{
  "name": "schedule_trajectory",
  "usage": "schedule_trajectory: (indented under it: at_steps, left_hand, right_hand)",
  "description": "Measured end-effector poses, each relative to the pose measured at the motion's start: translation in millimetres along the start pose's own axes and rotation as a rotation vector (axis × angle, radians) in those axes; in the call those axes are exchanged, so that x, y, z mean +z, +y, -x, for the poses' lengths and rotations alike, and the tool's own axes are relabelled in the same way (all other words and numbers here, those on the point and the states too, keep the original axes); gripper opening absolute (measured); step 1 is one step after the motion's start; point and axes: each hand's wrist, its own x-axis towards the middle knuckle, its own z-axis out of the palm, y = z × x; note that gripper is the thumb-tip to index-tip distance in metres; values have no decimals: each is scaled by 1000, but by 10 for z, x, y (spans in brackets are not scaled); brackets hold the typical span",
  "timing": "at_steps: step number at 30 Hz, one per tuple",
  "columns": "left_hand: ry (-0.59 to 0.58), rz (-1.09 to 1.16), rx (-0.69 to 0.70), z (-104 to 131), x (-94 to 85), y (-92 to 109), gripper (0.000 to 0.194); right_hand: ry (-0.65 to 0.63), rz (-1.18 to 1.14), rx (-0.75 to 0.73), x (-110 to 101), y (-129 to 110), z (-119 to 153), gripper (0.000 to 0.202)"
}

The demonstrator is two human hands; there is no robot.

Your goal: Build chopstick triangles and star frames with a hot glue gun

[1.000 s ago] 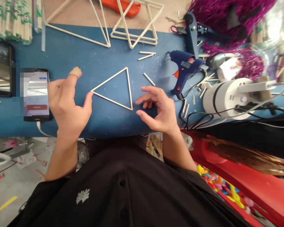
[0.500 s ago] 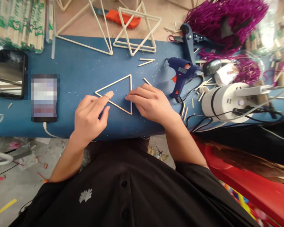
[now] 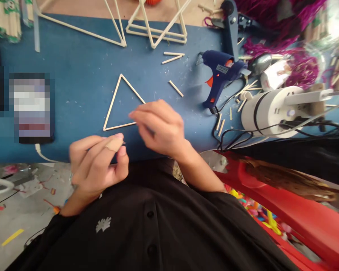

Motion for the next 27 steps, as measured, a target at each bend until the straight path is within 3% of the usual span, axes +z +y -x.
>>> schedule_trajectory:
  at_steps: [2,6,11,15,27]
  left_hand:
    - [-14,-7,2,-35,139,65,53]
    - [-1,-88,35,-70,494,121,56]
    - [137,-317,182,-35,788,98,63]
    - [107,-287,173,-22,860,103,66]
    - [89,-256,182,-1,881,61,71]
  right_hand:
    - [77,-37,132,-165,112,86,21]
    - [32,-8,243,-389,278,261,13]
    - [14,157,51,-375,259,415,24]
    - [4,228,-49,-336,247,512,31]
    - [-95,238,24,-310,253,567,49]
